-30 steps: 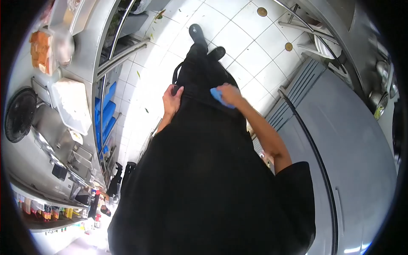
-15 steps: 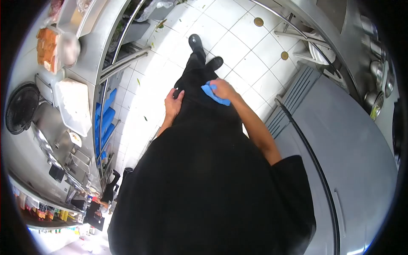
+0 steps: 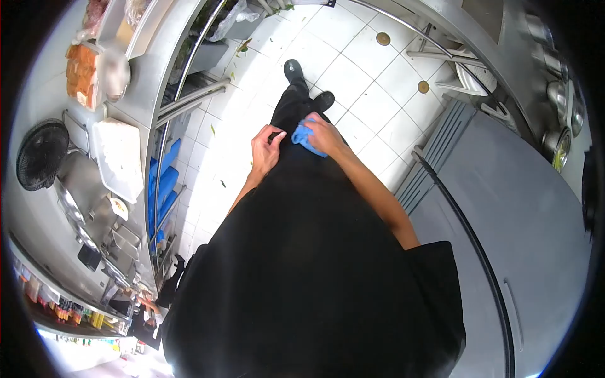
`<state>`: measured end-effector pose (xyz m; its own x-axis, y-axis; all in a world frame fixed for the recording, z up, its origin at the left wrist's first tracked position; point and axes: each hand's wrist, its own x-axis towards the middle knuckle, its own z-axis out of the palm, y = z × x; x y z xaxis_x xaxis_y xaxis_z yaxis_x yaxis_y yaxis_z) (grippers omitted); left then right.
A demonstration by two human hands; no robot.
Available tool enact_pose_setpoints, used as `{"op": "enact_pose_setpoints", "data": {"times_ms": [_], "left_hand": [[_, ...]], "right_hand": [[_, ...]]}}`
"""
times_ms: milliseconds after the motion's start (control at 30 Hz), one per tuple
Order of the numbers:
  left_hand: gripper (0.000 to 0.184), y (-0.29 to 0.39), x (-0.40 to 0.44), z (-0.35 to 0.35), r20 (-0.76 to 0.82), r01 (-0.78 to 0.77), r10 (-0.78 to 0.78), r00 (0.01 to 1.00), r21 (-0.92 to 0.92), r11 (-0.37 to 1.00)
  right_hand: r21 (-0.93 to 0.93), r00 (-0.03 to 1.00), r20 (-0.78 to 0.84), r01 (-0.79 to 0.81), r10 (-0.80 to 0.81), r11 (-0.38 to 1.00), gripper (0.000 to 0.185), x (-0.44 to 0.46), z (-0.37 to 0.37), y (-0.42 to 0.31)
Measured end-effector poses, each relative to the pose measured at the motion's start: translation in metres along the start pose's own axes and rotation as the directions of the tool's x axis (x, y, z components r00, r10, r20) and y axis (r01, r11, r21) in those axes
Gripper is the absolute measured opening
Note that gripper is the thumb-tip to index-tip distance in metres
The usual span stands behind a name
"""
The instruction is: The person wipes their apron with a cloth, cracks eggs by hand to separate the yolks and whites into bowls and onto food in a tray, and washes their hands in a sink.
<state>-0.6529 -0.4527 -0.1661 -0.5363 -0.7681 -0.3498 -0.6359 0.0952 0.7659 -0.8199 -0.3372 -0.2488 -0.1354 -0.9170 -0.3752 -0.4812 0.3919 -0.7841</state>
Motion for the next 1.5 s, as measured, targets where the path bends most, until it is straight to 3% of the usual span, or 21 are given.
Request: {"op": "enact_pose_setpoints", "data": {"times_ms": [100, 133, 267, 333, 367, 400, 433, 467, 533, 600, 667, 700, 733, 800, 867, 933, 1067, 1133, 1233, 1333, 1500], "left_hand": [[0.014, -0.023, -0.002, 0.0, -0.188, 0.007, -0.055, 0.981, -0.25, 0.968], [0.015, -0.036, 0.0, -0.006, -0.255, -0.001, -0.1, 0.962, -0.37, 0.929], [0.019, -0.026, 0.021, -0.063, -0.142, 0.098, -0.103, 0.985, -0.045, 0.994], [0.022, -0.031, 0.024, -0.055, -0.018, 0.178, -0.18, 0.984, -0.094, 0.98], [0.024, -0.027, 0.027, -0.049, 0.024, 0.261, -0.26, 0.965, -0.068, 0.963], [0.026, -0.023, 0.029, -0.043, 0.069, 0.343, -0.341, 0.938, -0.036, 0.938], [0.027, -0.046, 0.03, -0.026, 0.065, 0.215, -0.211, 0.975, -0.055, 0.975], [0.024, -0.043, 0.03, -0.016, 0.092, 0.155, -0.149, 0.985, -0.069, 0.985], [0.02, -0.071, 0.031, 0.007, 0.128, 0.151, -0.15, 0.98, -0.002, 0.989], [0.019, -0.084, 0.032, 0.02, 0.113, 0.147, -0.124, 0.986, -0.229, 0.962], [0.022, -0.054, 0.035, 0.017, 0.056, 0.359, -0.365, 0.929, 0.092, 0.929], [0.029, -0.088, 0.029, 0.029, -0.042, 0.328, -0.327, 0.944, -0.002, 0.945], [0.035, -0.091, 0.025, 0.031, -0.075, 0.306, -0.306, 0.949, -0.012, 0.952], [0.047, -0.077, 0.022, 0.027, 0.015, 0.402, -0.402, 0.915, 0.013, 0.916], [0.056, -0.043, 0.016, 0.012, 0.053, 0.477, -0.476, 0.878, 0.01, 0.879], [0.064, -0.041, 0.01, 0.004, 0.074, 0.544, -0.542, 0.837, -0.017, 0.839], [0.051, -0.077, -0.013, 0.012, 0.11, 0.598, -0.591, 0.799, -0.044, 0.8], [0.04, -0.1, -0.013, 0.022, 0.194, 0.579, -0.57, 0.799, 0.008, 0.815], [0.024, -0.085, -0.018, 0.019, 0.195, 0.603, -0.571, 0.798, -0.223, 0.766], [0.021, -0.073, -0.025, 0.019, 0.196, 0.655, -0.626, 0.755, -0.26, 0.709], [0.025, -0.075, -0.024, 0.02, 0.112, 0.633, -0.627, 0.771, -0.248, 0.733]], "right_hand": [[-0.203, 0.986, 0.048, -0.147, 0.16, 0.968, 0.031, -0.023, -0.001, 0.044], [-0.395, 0.9, 0.192, -0.295, 0.392, 0.87, 0.03, -0.029, -0.014, 0.053], [-0.063, 0.973, 0.056, -0.222, 0.226, 0.973, 0.034, -0.052, -0.042, 0.129], [0.186, 0.819, 0.2, -0.571, 0.538, 0.8, 0.04, -0.033, -0.131, 0.016], [0.316, 0.895, 0.158, -0.446, 0.417, 0.837, 0.044, -0.028, -0.137, 0.01], [0.351, 0.994, -0.057, -0.072, 0.098, 0.934, 0.037, -0.021, -0.127, 0.011], [0.371, 0.992, -0.123, 0.077, -0.033, 0.925, 0.036, -0.011, -0.108, 0.007], [0.463, 0.997, -0.039, 0.076, -0.065, 0.883, 0.034, -0.002, -0.107, -0.027], [0.293, 0.949, -0.247, 0.265, -0.195, 0.919, 0.03, 0.015, -0.058, -0.056], [0.209, 0.988, -0.122, 0.123, -0.099, 0.97, 0.033, 0.014, -0.007, -0.056], [0.194, 0.994, 0.08, -0.084, 0.069, 0.977, 0.028, -0.004, 0.043, -0.01], [0.027, 0.979, 0.2, -0.042, 0.036, 0.999, 0.027, -0.019, 0.04, 0.003], [-0.142, 0.949, 0.316, 0.027, 0.019, 0.989, 0.027, -0.03, 0.029, 0.017], [-0.363, 0.747, 0.561, -0.167, 0.358, 0.917, 0.029, -0.047, -0.008, 0.023], [-0.421, 0.762, 0.438, -0.294, 0.476, 0.858, 0.031, -0.053, -0.051, 0.018], [-0.173, 0.847, 0.181, -0.473, 0.5, 0.864, 0.035, -0.045, -0.08, 0.014], [0.179, 0.999, -0.039, -0.02, 0.028, 0.984, 0.031, -0.008, -0.068, -0.017], [0.018, 0.988, 0.137, -0.069, 0.066, 0.997, 0.031, 0.001, -0.026, -0.05], [0.033, 0.98, -0.173, 0.102, -0.095, 0.994, 0.023, 0.001, 0.039, -0.016], [-0.407, 0.982, -0.045, -0.185, 0.183, 0.894, 0.022, 0.027, 0.06, 0.067], [0.21, 0.929, 0.053, -0.37, 0.367, 0.905, 0.035, 0.028, -0.006, 0.059]]}}
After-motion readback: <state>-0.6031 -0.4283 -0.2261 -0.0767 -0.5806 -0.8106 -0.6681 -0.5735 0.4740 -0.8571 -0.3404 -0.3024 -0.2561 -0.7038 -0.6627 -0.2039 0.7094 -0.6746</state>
